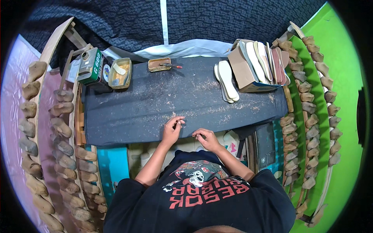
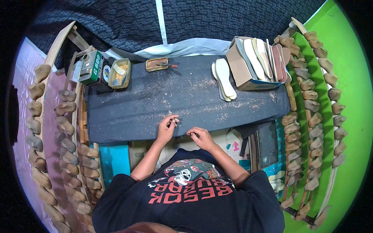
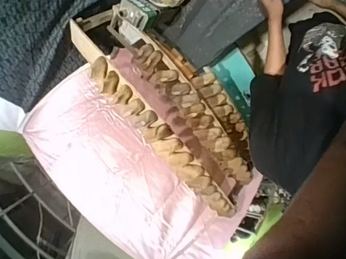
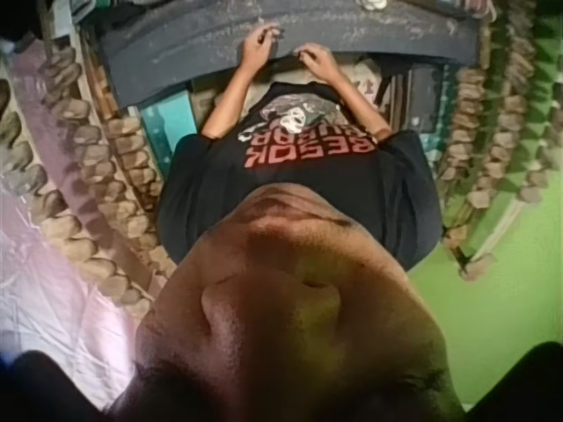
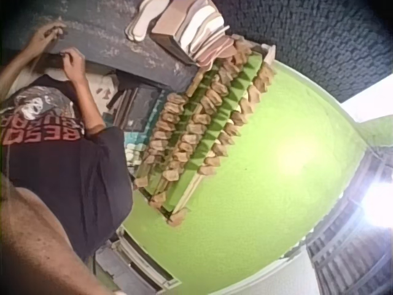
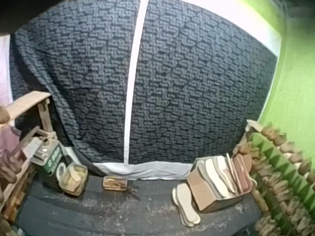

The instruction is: The person applies adhesive to shoe insoles using a brush, handles shoe parts in a basket, and brushes adhesive onto additional insoles.

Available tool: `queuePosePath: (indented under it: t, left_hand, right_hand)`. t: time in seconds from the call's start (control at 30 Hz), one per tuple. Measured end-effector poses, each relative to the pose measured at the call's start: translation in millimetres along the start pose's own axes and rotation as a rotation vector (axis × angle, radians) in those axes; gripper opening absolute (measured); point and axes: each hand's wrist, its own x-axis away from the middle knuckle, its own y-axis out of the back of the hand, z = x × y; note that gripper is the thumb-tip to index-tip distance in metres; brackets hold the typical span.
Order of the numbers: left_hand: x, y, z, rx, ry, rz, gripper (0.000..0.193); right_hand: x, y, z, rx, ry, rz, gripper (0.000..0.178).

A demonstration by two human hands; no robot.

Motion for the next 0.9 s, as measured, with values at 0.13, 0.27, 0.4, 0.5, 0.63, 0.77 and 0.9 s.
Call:
queuePosePath:
  t: [0.13,0.27,0.4,0.5,0.63,0.77,0.9]
  left_hand:
    - [-9,-17,0,0.048,0.03,0.049,0.026]
    - [-29,-35,-8,0.056,0.039,0.133,0.026]
    - [-61,-52,-18,0.068,0.042,0.285,0.031]
    - [-88,-75,-23,0.097,0.046,0.315,0.035]
    - [-133,-118,-22,0.122,0.063,0.348,0.045]
    - [-171,-158,-13,-0.062,0.018,0.404,0.056]
    - [-186,-192,-6,-0.042,0.011,0.407,0.064]
  right_hand:
    - [-15,19,-4,-0.036,-0.077,-0.053,0.015]
    - [-42,54,-7,0.179,0.109,-0.256,0.015]
    - [-69,97,-11,0.361,0.167,-0.442,0.022]
    - [-86,131,-18,0.434,0.153,-0.515,0.028]
    - [-110,170,-35,0.455,0.097,-0.536,0.042]
    - [-126,191,-56,0.478,0.037,-0.487,0.054]
    - [-132,199,-74,0.472,-0.014,-0.414,0.057]
